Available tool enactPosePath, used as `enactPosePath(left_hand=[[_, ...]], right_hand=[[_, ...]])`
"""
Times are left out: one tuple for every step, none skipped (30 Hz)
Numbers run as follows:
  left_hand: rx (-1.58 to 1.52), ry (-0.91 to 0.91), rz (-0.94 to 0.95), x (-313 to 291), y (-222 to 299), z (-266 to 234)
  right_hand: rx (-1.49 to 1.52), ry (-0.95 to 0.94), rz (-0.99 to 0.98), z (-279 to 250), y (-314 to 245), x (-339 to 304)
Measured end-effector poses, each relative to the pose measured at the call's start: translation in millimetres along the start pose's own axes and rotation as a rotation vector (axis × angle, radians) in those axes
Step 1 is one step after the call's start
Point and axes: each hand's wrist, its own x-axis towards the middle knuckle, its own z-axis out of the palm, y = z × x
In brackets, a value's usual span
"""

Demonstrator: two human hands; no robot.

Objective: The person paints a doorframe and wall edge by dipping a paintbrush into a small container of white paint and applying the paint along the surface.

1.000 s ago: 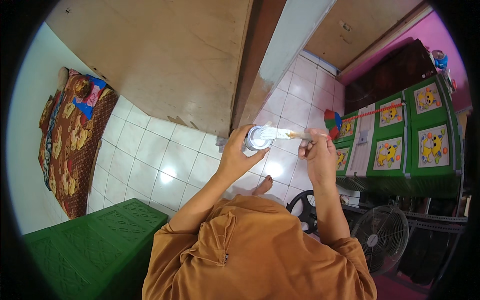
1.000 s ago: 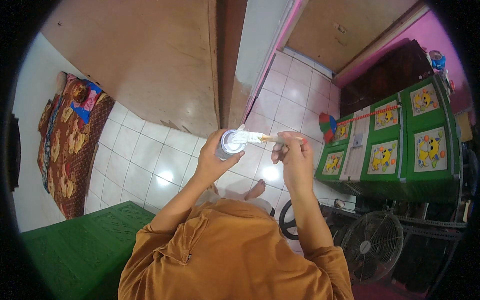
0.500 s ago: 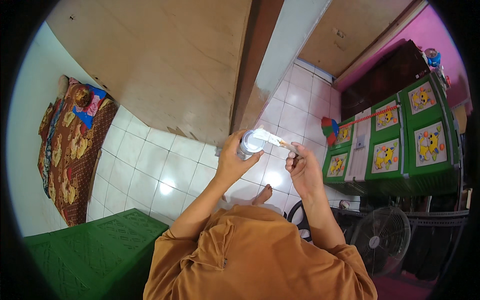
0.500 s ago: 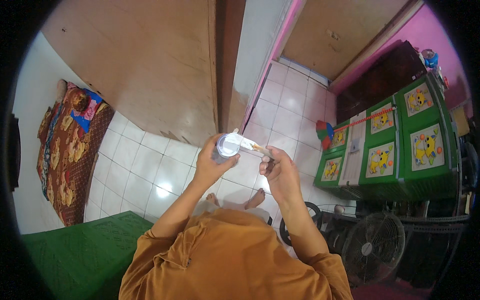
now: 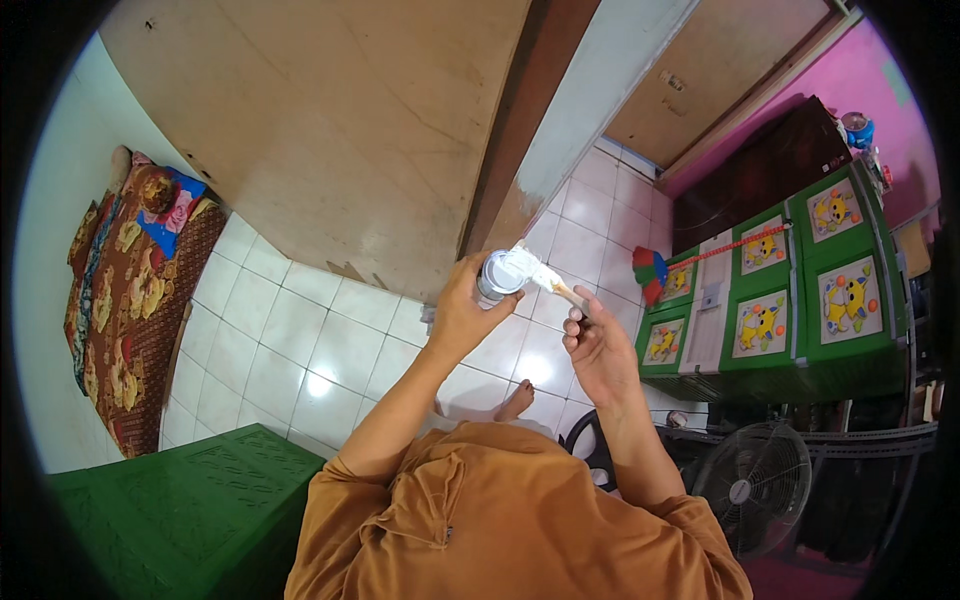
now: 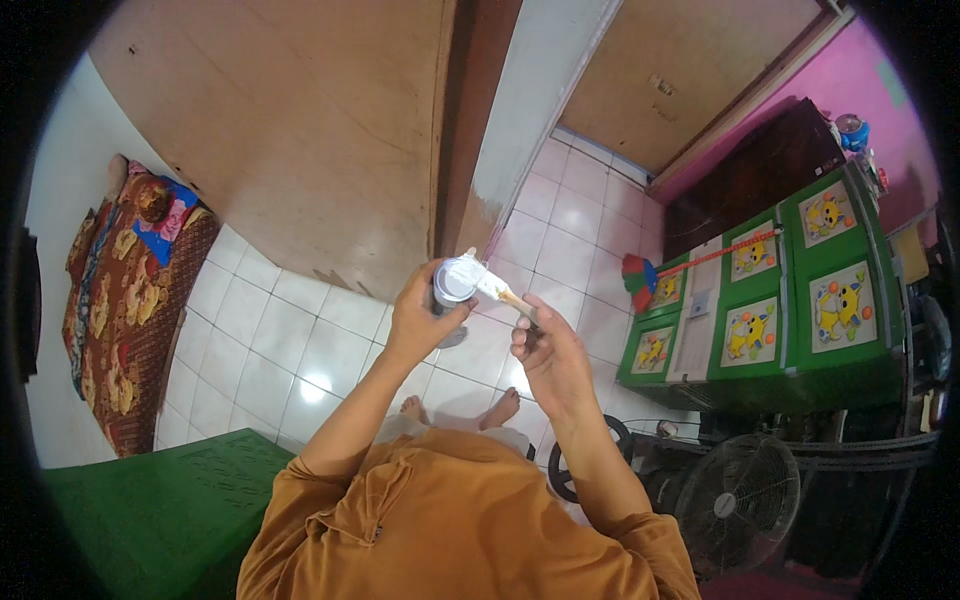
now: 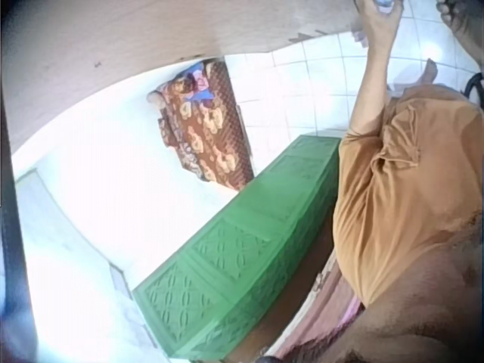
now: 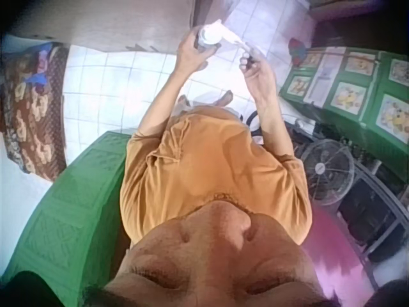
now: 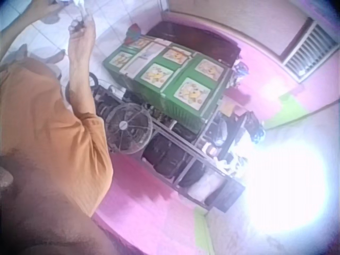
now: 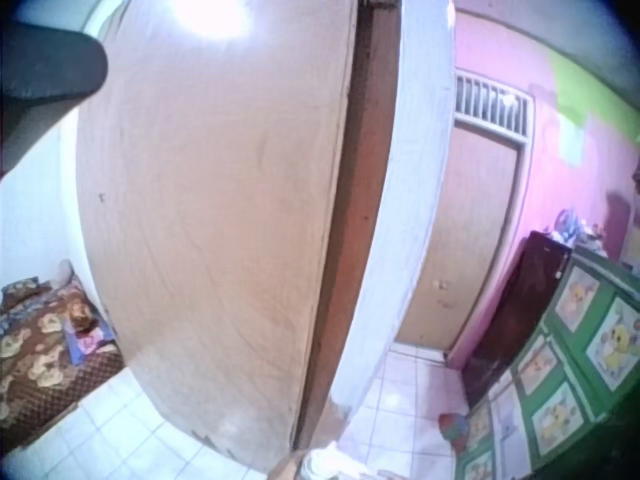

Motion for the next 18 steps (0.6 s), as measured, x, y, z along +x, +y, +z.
enactPosePath(left_hand=[[-0.013,0.005,0.012,3.3,-1.5,-1.5],[-0.027,0.010,0.024,6.1,-2.9,-3.1],[-0.029,0.011,0.024,7.9,-5.5,-5.0],[-0.022,0.004,0.019,9.0,-8.7,-7.5],[-0.015,-0.004,0.014,9.7,-12.1,-10.1],[-0.017,-0.002,0.014,9.1,-17.8,-12.2],[0.000,0.009,0.003,7.1,-23.6,-14.5],[0.017,0.021,-0.009,4.4,-29.1,-17.0],[0.013,0.021,-0.008,4.0,-30.4,-20.1],[0.000,0.024,-0.030,3.0,-31.7,-23.5],[-0.014,0.028,-0.052,1.9,-33.5,-27.5],[-0.017,0.031,-0.051,1.6,-36.2,-32.7],[-0.011,0.027,-0.059,1.0,-39.8,-39.4],[-0.004,0.024,-0.067,-0.5,-43.4,-46.3],[-0.007,0.026,-0.067,-2.8,-46.2,-52.6],[0.012,0.041,-0.074,-6.1,-48.9,-59.1],[0.032,0.056,-0.081,-9.5,-51.1,-65.1],[0.030,0.058,-0.083,-13.3,-51.6,-71.2]], right_hand=[[0.004,-0.003,-0.017,2.7,0.3,2.3],[0.001,-0.003,-0.019,4.5,0.2,5.8],[-0.004,-0.002,-0.040,5.7,0.2,10.7],[-0.010,-0.001,-0.060,6.8,0.0,15.7],[-0.013,-0.002,-0.061,7.3,-0.6,20.6],[-0.001,-0.021,-0.101,7.6,-1.8,25.8],[0.010,-0.041,-0.141,9.3,-2.9,31.2],[0.007,-0.042,-0.140,12.4,-4.3,37.8],[-0.057,-0.038,-0.205,16.7,-6.9,45.5],[-0.121,-0.034,-0.269,20.9,-8.8,53.1],[-0.124,-0.034,-0.269,24.9,-8.9,60.3],[-0.202,-0.014,-0.322,29.9,-8.9,67.6],[-0.280,0.005,-0.373,34.4,-8.1,74.8],[-0.284,0.002,-0.372,36.8,-5.7,83.3],[-0.435,0.007,-0.445,36.6,-1.8,92.4],[-0.586,0.012,-0.518,36.6,2.8,100.9],[-0.589,0.010,-0.518,37.1,8.0,108.9],[-0.711,0.017,-0.612,38.6,14.9,115.7]])
